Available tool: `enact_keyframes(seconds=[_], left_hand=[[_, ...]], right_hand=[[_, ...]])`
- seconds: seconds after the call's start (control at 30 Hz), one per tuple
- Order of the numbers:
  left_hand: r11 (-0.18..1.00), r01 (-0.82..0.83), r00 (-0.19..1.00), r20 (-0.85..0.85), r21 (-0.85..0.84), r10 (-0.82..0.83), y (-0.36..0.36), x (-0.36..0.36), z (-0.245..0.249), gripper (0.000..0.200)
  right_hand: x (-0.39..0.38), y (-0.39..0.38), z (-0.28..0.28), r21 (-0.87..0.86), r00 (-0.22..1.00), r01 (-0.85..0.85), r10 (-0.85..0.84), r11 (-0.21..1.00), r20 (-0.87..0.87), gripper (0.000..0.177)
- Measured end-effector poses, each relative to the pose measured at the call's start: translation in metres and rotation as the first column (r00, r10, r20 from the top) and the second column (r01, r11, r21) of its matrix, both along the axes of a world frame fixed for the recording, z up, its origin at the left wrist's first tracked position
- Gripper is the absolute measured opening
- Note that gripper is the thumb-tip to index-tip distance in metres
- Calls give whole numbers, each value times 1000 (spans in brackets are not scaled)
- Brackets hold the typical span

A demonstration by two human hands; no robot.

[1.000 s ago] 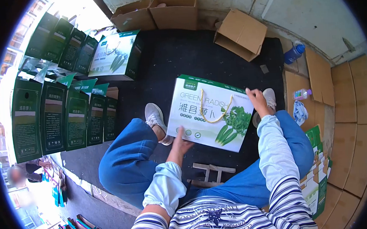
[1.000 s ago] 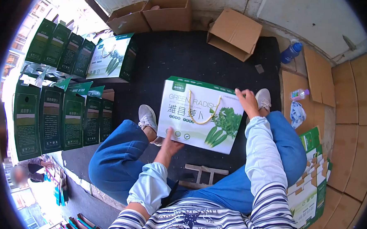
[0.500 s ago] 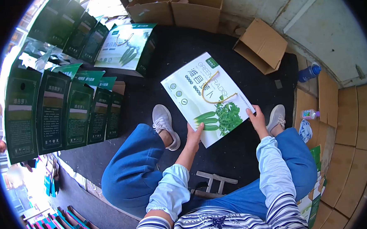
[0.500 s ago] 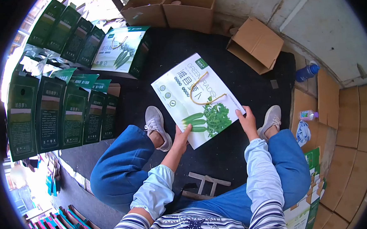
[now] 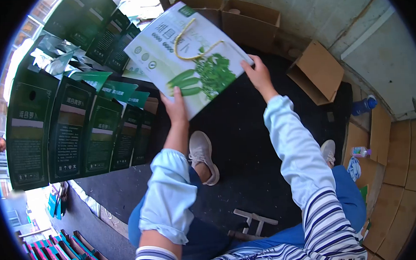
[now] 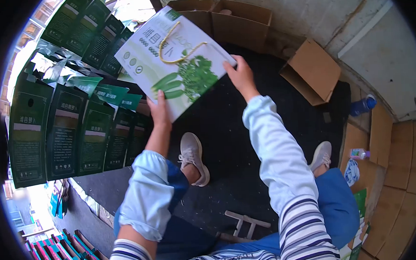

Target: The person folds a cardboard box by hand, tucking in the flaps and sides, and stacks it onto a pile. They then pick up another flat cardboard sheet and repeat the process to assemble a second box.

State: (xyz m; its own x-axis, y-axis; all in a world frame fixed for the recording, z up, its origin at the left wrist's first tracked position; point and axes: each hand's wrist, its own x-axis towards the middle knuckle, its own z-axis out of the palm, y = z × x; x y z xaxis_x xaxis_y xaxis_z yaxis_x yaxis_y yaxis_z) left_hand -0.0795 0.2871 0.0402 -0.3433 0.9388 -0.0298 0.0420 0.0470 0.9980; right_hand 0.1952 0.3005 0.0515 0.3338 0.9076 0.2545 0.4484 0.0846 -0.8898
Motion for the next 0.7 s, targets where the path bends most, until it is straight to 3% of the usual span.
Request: enact_keyframes(seconds=[0.03,0.1,0.13,0.2,0.33,0.37,0.43,0.53,0.6,0.67,0.7], left_hand=[[998,-7,987,-158,-57,-2,21,-22,-10,86],[993,-19,886,-461,-119,-39,39,-48,-19,106],[991,-28,773,-632,-133,-63,36,-48,-6,108],[985,-54,458,-880,-167,-124,26,-36,15,112],[987,139,23,-996,84,81,24,-41,-2,96],[986,145,17,-996,87,86,31,-42,-2,89],[990,120,114,-991,81,67,46,-40,-10,87],[995,64,191,-979,80,66,70,-36,-10,86],[998,25,195,-980,51,46,92,-36,-5,87],[997,-31,75,-994,72,75,111,-39,-3,85],[998,-46,57,-997,46,48,119,-40,1,86]], right_hand=[[-13,32,-16,50,999,-15,13,999,44,50],[-43,68,-21,-69,989,-102,108,992,99,59],[-59,80,-24,-127,982,-148,161,981,101,65],[-82,96,-29,-119,988,-91,104,989,115,73],[-83,99,-40,-63,991,-137,137,989,4,85],[-82,93,-43,-26,977,-160,154,987,-145,81],[-79,59,-34,0,929,-212,202,977,-311,75],[-75,-28,-43,-40,848,-307,254,951,-464,64],[-71,-109,-64,-147,898,-359,299,921,-322,57],[-66,-196,-85,-263,916,-373,307,890,-259,52],[-64,-237,-89,-403,917,-368,256,838,-304,50]])
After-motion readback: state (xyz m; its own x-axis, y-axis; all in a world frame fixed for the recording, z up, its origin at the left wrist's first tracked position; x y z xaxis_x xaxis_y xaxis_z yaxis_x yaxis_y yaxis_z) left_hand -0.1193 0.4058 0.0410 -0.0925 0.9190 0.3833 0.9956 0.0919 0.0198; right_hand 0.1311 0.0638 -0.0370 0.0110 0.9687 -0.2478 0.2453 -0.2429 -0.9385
